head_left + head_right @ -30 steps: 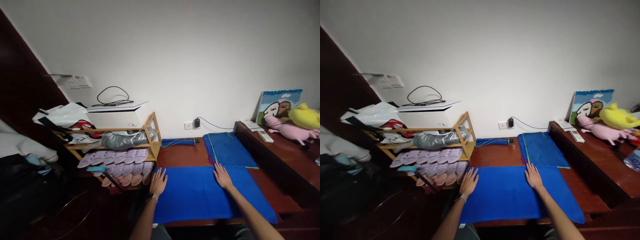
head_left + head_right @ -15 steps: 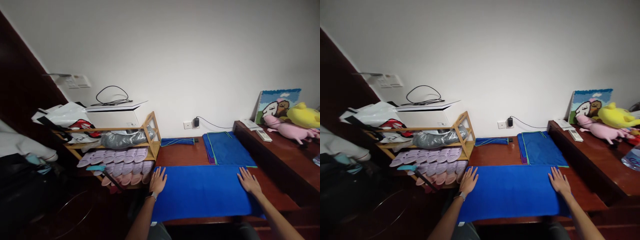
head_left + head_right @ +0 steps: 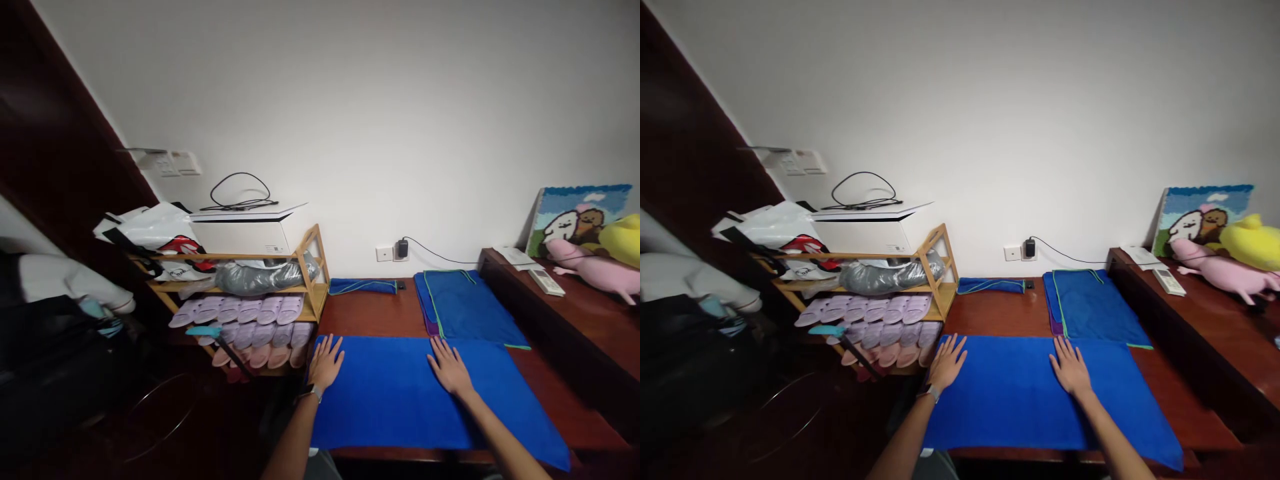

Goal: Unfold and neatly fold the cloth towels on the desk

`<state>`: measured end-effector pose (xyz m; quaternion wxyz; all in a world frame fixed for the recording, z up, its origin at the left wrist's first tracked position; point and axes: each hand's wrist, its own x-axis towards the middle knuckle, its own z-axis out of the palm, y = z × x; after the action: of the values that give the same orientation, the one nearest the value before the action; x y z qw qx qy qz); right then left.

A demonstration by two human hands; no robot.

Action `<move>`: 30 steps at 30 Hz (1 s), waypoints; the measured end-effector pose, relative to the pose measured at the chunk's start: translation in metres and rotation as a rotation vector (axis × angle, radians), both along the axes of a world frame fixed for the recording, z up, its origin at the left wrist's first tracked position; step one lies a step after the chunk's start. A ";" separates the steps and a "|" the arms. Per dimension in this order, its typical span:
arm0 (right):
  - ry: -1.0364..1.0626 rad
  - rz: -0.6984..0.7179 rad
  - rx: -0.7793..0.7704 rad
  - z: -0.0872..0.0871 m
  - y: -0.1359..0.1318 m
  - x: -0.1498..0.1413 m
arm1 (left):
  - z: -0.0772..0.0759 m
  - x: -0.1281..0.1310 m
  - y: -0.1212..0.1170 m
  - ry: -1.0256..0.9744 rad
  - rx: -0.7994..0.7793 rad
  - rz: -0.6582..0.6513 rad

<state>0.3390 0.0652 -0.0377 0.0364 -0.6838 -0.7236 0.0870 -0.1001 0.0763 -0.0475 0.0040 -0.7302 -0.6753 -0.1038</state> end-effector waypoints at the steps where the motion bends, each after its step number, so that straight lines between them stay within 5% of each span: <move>1: -0.008 -0.022 -0.011 -0.005 -0.001 0.016 | -0.002 -0.007 0.000 0.005 0.003 0.014; 7: -0.052 -0.290 -0.044 -0.040 -0.011 0.149 | -0.005 -0.018 0.004 0.029 0.015 0.038; 11: -0.049 -0.349 -0.047 -0.032 -0.015 0.177 | 0.006 -0.013 0.006 0.032 -0.020 0.059; 15: -0.096 -0.338 0.008 -0.001 -0.023 0.128 | 0.015 0.001 -0.006 0.028 0.040 0.026; 18: -0.041 -0.143 0.145 0.016 -0.039 0.040 | 0.017 0.040 -0.026 -0.005 0.121 -0.124; 21: 0.119 0.118 0.117 0.020 -0.057 -0.063 | 0.014 0.092 -0.048 -0.059 0.126 -0.309; 24: 0.177 0.226 0.067 0.016 -0.070 -0.122 | 0.011 0.113 -0.064 -0.088 0.063 -0.351; 27: 0.153 0.176 0.058 0.007 -0.075 -0.101 | 0.010 0.079 -0.076 -0.066 0.000 -0.238; 30: 0.074 0.009 0.053 -0.009 -0.081 -0.009 | 0.006 0.020 -0.085 -0.029 0.004 -0.077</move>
<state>0.3297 -0.0160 -0.0465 0.0808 -0.6756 -0.7268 0.0934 -0.0803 -0.0085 -0.0415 -0.0084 -0.7542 -0.6464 -0.1155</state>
